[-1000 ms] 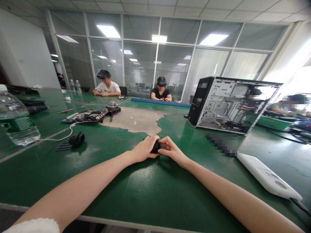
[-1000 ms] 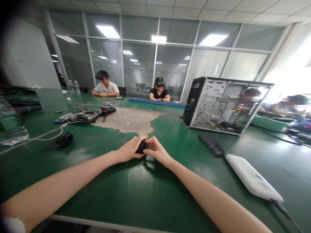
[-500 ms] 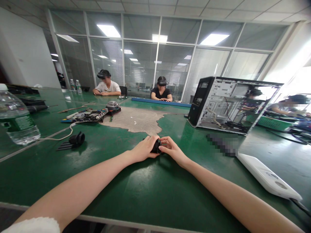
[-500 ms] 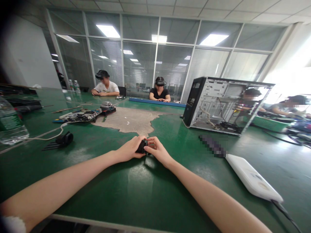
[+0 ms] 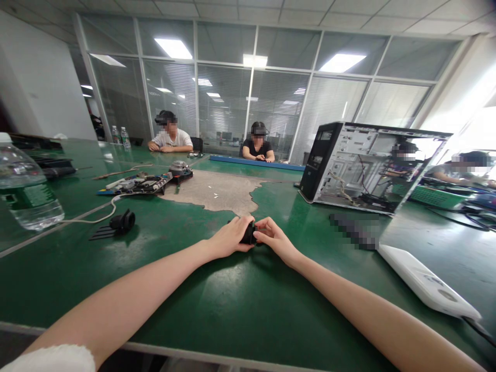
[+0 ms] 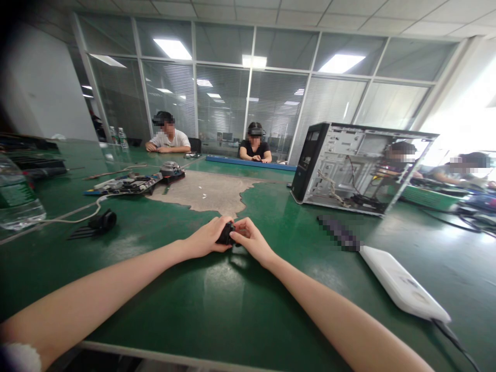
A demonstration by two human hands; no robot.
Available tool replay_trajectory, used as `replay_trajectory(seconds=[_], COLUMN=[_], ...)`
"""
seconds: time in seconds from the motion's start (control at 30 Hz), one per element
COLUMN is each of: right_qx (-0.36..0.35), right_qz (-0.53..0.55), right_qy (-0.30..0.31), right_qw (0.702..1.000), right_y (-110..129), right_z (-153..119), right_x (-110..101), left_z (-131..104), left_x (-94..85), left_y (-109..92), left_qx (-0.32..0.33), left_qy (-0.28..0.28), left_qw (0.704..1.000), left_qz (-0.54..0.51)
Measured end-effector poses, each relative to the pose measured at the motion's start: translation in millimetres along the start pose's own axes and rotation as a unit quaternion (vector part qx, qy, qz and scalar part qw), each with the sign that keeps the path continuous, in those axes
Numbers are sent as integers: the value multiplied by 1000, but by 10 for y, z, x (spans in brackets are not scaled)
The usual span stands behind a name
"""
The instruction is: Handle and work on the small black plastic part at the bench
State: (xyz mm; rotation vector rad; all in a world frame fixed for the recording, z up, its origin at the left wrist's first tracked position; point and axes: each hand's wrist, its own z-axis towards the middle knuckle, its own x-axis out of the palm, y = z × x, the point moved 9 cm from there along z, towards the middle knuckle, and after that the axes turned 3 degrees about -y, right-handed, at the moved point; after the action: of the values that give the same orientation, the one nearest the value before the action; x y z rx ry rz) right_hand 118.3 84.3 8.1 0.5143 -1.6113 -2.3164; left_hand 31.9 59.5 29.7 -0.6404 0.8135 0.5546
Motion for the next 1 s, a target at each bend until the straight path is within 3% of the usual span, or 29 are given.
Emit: replay_trajectory(seconds=[0.17,0.4,0.77,1.0], right_qx=[17,-15,5,-26], right_qz=[-21,3,-20,-5], right_qy=[11,55,16,43], right_qw=[1000,998,1000,999], right_y=[-29,77,-12,85], right_z=[-12,-46,-12,-41], right_x=[18,103,31,79], left_z=[0,-4,3,1], left_x=[-8,1,-16,-10], left_y=[-5,21,-6,-1], left_qx=[4,-4,-2,0], left_qy=[-1,5,2,2], left_qw=[1000,1000,1000,1000], left_qz=[7,3,-6,3])
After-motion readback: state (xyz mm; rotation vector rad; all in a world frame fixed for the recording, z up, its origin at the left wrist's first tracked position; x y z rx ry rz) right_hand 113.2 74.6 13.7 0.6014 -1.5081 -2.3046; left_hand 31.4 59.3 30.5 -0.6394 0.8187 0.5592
